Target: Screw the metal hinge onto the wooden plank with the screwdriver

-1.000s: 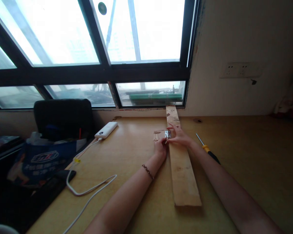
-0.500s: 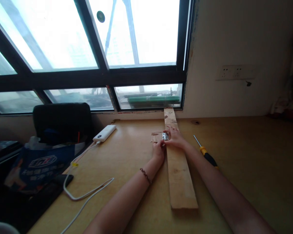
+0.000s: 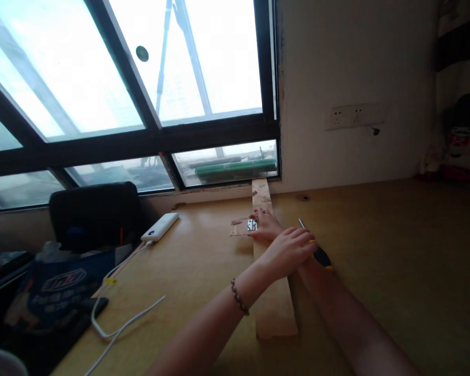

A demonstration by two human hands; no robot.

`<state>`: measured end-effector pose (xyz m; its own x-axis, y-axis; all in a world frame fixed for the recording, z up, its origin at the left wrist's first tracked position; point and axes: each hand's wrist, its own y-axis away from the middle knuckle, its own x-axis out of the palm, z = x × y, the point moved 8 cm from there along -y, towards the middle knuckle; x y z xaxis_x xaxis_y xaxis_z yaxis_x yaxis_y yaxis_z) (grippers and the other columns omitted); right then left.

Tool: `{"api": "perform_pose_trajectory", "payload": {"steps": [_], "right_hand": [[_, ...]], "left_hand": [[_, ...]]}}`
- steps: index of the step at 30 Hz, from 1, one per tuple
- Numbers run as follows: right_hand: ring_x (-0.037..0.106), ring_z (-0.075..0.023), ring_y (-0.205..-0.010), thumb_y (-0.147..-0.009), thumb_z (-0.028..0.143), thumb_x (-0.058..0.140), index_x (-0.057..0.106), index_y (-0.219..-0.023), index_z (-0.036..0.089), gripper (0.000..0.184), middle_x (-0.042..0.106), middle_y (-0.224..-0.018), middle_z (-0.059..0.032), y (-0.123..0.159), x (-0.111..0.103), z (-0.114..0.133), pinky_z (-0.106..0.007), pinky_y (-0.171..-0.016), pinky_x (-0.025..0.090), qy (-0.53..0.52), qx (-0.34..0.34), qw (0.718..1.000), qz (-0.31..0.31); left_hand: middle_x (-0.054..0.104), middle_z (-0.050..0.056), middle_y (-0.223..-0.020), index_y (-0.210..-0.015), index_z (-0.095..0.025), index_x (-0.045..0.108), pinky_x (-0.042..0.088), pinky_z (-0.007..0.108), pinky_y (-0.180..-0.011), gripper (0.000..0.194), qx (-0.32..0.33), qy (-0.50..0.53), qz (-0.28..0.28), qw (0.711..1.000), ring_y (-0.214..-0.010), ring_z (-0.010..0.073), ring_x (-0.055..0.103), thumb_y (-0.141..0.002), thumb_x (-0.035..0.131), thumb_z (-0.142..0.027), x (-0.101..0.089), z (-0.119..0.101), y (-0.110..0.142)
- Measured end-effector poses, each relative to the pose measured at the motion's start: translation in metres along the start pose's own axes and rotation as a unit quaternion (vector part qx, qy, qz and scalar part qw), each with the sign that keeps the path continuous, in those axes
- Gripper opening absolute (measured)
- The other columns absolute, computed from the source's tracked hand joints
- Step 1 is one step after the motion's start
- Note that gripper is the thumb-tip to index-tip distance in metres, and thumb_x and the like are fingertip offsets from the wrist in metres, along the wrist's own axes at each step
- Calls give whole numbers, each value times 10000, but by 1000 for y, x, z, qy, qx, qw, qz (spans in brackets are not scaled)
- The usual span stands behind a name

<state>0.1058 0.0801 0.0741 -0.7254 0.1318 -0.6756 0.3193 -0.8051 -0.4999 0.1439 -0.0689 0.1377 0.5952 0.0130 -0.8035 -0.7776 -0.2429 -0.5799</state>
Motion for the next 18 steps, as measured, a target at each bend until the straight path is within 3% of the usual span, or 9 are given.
{"api": "perform_pose_trajectory", "payload": {"steps": [2,4,5,9,14,16,18], "right_hand": [[459,-286,-1050,-529,417,744,528,-1051,173,616,527,-1166,-116,0,0,-2,-418,-894,339,23,15,1000,-1],[469,-270,-1031,-514,432,742,534,-1034,179,615,544,-1136,-102,-1,2,-4,-401,-888,343,41,30,999,6],[470,-262,-1027,-511,432,740,533,-1033,185,613,554,-1116,-93,-1,2,-5,-393,-885,344,47,35,998,10],[482,-240,-992,-504,427,742,528,-1027,195,611,567,-1084,-75,-2,3,-6,-369,-877,343,49,38,998,14],[470,-237,-1001,-500,438,742,501,-1035,184,639,568,-1082,-79,-2,4,-7,-363,-860,352,45,35,998,12],[468,-242,-1005,-504,441,740,492,-1040,187,643,567,-1086,-80,-3,4,-7,-371,-859,351,49,32,998,11],[473,-253,-993,-504,436,743,495,-1039,184,641,568,-1088,-86,-4,5,-8,-382,-855,350,55,34,998,15]], "left_hand": [[596,89,-1011,-865,-248,624,374,349,-861,219,7,35,101,994,-989,218,522,-768,479,-117,40,2,-26],[612,95,-953,-757,-254,633,372,397,-833,223,-68,77,148,984,-973,244,523,-721,508,-73,77,20,-47],[622,95,-867,-655,-247,625,367,413,-822,227,-129,102,149,975,-929,248,537,-678,537,-39,91,32,-55],[590,96,-622,-446,-210,540,371,440,-773,266,-191,131,121,965,-753,246,572,-602,607,-5,125,44,-69],[580,75,-556,-388,-205,496,373,419,-792,316,-205,182,93,957,-707,237,576,-548,646,22,122,52,-61],[614,52,-611,-442,-224,546,378,378,-808,290,-186,202,109,955,-722,217,579,-519,664,30,108,55,-58],[643,32,-720,-584,-243,615,380,340,-823,260,-157,237,105,953,-789,208,581,-507,697,-8,81,55,-59]]}}
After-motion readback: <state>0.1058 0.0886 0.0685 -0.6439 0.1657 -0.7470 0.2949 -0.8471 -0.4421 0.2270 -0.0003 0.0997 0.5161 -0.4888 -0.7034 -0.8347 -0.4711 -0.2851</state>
